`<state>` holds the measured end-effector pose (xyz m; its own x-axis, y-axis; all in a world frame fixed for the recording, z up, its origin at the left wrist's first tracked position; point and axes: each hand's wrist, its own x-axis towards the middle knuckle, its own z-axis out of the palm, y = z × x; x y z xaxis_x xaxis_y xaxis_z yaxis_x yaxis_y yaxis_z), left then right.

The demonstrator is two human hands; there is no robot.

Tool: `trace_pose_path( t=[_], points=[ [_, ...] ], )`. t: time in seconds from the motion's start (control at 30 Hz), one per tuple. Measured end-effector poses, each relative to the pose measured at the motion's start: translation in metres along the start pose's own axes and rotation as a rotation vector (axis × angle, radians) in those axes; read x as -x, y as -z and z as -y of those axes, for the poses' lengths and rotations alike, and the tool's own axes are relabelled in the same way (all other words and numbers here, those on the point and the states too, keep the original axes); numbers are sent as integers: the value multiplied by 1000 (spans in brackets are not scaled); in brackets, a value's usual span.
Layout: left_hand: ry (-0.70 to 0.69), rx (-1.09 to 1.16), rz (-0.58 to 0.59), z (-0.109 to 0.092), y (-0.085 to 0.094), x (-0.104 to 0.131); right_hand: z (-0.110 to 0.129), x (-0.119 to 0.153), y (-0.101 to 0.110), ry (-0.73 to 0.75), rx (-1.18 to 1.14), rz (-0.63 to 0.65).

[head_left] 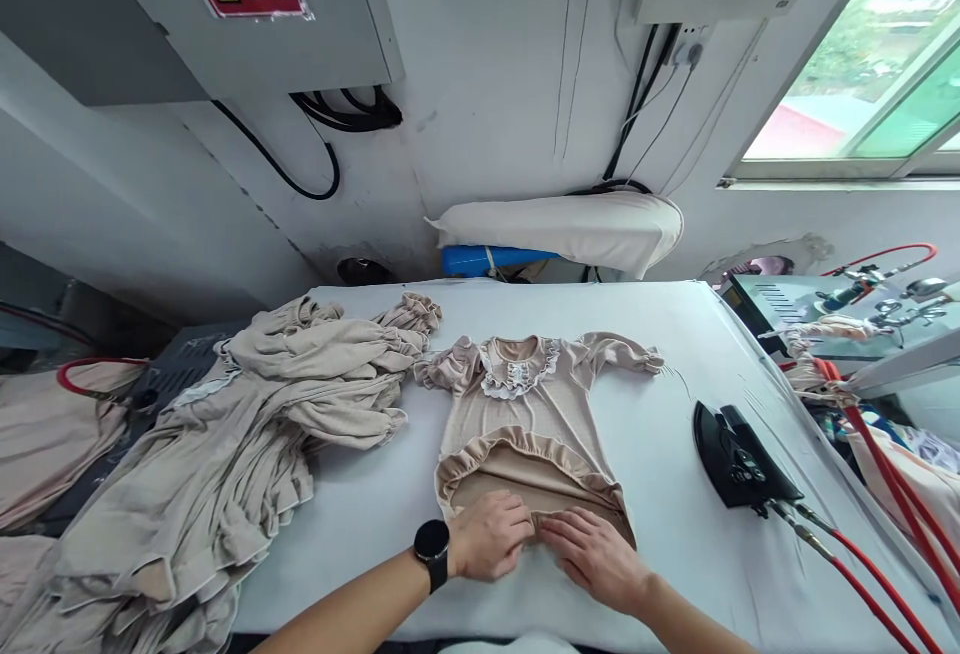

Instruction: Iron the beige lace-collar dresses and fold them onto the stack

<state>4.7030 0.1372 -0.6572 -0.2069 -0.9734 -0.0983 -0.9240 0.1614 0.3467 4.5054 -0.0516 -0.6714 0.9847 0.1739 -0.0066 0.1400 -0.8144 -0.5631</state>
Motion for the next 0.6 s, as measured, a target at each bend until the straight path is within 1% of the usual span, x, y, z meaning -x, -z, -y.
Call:
trace_pose_path(
  t=[0.07,0.1,0.13,0.17,0.2,0.23,0.27,0.3,0.33,0.37,0.4,0.43,0.5,0.53,0.6],
  points=[
    [134,75,-38,-3,-9,-5,5,5,-2,5,-37,23],
    [206,116,-47,-3,-13,-8,7,7,-3,-21,-62,7],
    [275,152,-56,-2,-16,-11,7,10,-5,-66,-86,-35],
    [322,175,-58,-1,-18,-15,5,15,-6,-132,-105,-110],
    [342,183,-54,2,-18,-19,2,23,-8,-224,-116,-212],
    [345,177,-47,4,-19,-23,-3,34,-10,-355,-116,-340],
    [343,164,-40,6,-18,-28,-9,46,-12,-532,-115,-480],
    [343,152,-29,8,-18,-34,-15,58,-15,-742,-131,-601],
    [346,144,-11,9,-17,-41,-20,70,-17,-956,-174,-675],
    [347,141,15,9,-17,-49,-25,79,-20,-1141,-243,-691],
    [343,136,51,8,-17,-57,-28,85,-22,-1270,-327,-650],
    [334,128,92,6,-16,-65,-31,86,-24,-1337,-405,-576],
    [304,106,169,1,-15,-79,-33,79,-27,-1350,-465,-435],
    [295,94,194,-1,-13,-85,-33,74,-27,-1354,-440,-401],
    [288,78,226,-2,-6,-96,-35,65,-27,-1377,-322,-402]
  ],
)
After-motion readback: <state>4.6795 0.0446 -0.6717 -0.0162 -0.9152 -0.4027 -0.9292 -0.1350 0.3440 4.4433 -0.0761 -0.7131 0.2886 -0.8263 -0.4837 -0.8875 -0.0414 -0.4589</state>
